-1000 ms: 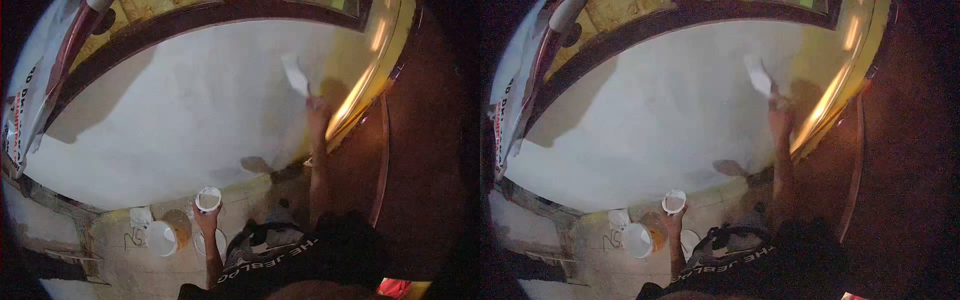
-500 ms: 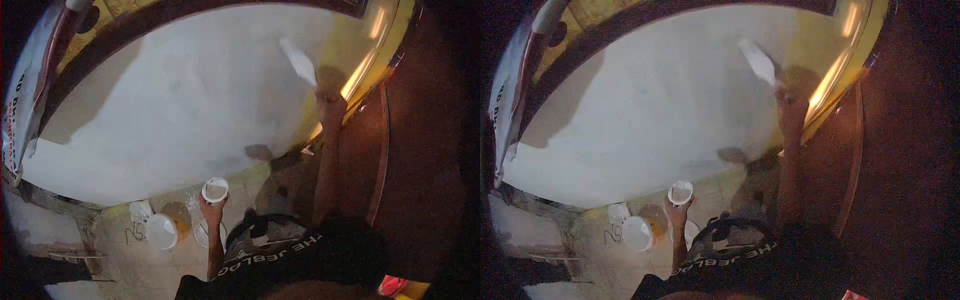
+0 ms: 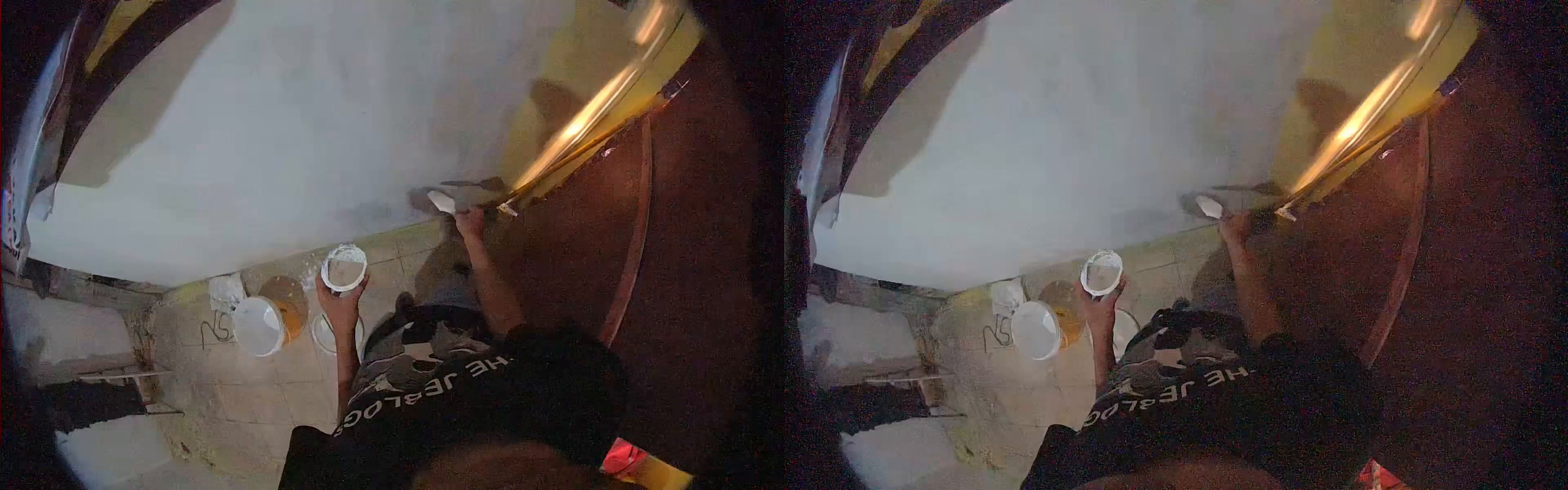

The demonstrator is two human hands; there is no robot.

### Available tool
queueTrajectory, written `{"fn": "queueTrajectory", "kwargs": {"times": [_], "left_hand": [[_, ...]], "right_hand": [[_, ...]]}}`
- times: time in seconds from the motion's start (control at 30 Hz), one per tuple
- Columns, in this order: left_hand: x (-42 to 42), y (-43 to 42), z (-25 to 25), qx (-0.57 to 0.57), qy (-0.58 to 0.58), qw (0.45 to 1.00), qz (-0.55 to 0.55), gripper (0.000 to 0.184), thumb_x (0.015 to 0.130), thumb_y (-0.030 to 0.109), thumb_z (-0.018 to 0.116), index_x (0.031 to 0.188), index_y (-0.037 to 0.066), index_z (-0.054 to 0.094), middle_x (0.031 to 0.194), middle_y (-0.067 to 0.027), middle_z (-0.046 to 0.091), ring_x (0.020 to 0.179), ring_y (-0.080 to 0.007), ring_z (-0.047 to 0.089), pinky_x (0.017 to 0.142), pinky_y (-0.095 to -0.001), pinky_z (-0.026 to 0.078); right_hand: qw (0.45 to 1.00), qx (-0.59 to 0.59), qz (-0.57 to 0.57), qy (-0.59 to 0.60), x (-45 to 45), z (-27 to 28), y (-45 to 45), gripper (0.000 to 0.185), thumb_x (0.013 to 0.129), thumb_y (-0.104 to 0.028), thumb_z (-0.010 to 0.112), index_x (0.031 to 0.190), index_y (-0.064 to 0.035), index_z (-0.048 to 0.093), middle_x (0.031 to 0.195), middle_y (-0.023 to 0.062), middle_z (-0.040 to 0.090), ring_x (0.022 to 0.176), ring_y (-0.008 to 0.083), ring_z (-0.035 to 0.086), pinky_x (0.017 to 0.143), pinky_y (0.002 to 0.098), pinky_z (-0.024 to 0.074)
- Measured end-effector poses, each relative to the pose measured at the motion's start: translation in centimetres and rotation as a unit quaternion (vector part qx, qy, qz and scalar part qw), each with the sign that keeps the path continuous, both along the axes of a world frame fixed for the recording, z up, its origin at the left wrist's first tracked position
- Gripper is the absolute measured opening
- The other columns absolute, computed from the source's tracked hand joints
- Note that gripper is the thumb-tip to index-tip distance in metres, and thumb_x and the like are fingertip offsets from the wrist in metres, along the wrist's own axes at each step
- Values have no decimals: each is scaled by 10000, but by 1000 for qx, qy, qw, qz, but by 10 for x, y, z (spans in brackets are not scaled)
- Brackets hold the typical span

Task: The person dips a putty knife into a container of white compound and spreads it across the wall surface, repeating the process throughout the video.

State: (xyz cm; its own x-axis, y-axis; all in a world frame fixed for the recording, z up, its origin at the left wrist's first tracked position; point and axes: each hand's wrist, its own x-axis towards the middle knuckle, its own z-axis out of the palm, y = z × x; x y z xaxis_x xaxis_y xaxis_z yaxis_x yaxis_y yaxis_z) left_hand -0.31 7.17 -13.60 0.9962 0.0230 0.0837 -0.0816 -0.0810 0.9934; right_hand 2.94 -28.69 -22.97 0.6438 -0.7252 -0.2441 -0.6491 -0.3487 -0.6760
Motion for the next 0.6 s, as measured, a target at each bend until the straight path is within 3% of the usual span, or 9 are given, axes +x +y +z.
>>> {"fn": "queueTrajectory", "kwargs": {"times": [0.07,0.13,0.2,0.23,0.33,0.43,0.5,0.57,0.6], "left_hand": [[0,2,0,-4,-6,1000,6,771,645,121,875,1269,-7,442,1220,-148,535,1115,-264,555,939,-393,467],[-2,1,17,71,-11,997,-3,775,645,120,874,1274,-4,439,1230,-148,529,1120,-269,554,942,-396,467],[4,2,8,44,6,999,-1,775,643,117,875,1274,-2,441,1227,-147,533,1119,-270,556,942,-397,468],[5,3,4,20,19,1000,-1,775,641,115,876,1273,0,442,1223,-146,537,1118,-271,559,942,-398,468],[4,-2,25,40,2,999,-8,767,649,138,874,1271,7,445,1209,-143,549,1107,-272,568,936,-405,473],[4,-1,15,38,-17,999,-3,764,654,142,871,1272,8,443,1198,-145,554,1099,-274,574,933,-411,478],[4,-2,10,0,-7,1000,-10,762,654,142,871,1271,9,443,1194,-147,555,1096,-275,576,931,-414,481],[3,-1,11,71,12,997,3,742,656,138,869,1257,8,454,1191,-149,558,1087,-274,582,927,-415,488],[3,1,10,72,13,997,2,742,656,138,869,1257,8,454,1191,-149,558,1087,-274,582,927,-415,488]], "right_hand": [[982,80,-11,-172,14,-43,-18,564,820,-265,680,1298,-15,513,1370,189,458,1237,352,480,1044,422,364],[899,-141,-95,-404,44,-31,-17,328,789,-299,688,899,10,699,941,197,674,926,393,636,906,466,472],[979,-132,107,-113,78,-35,-87,391,820,-362,637,954,1,690,988,226,673,944,428,627,894,468,481],[980,-129,106,-107,84,-29,-94,391,820,-362,637,954,1,690,988,226,673,944,428,627,894,468,481],[934,-295,-5,-201,91,67,-106,214,773,-184,680,696,14,656,521,41,497,491,166,473,499,378,407],[935,-100,53,-335,49,157,-96,191,797,-181,700,723,-6,694,562,26,540,494,125,475,493,328,411],[937,-202,-6,-284,54,177,-124,140,816,-161,718,777,-27,721,633,16,600,490,109,488,484,287,405],[945,12,-77,-317,17,284,-58,107,817,-136,731,842,-32,722,721,26,655,500,110,519,477,249,401],[914,21,-48,-401,13,292,-61,101,819,-119,732,863,-30,713,737,37,665,504,106,530,475,238,407]]}}
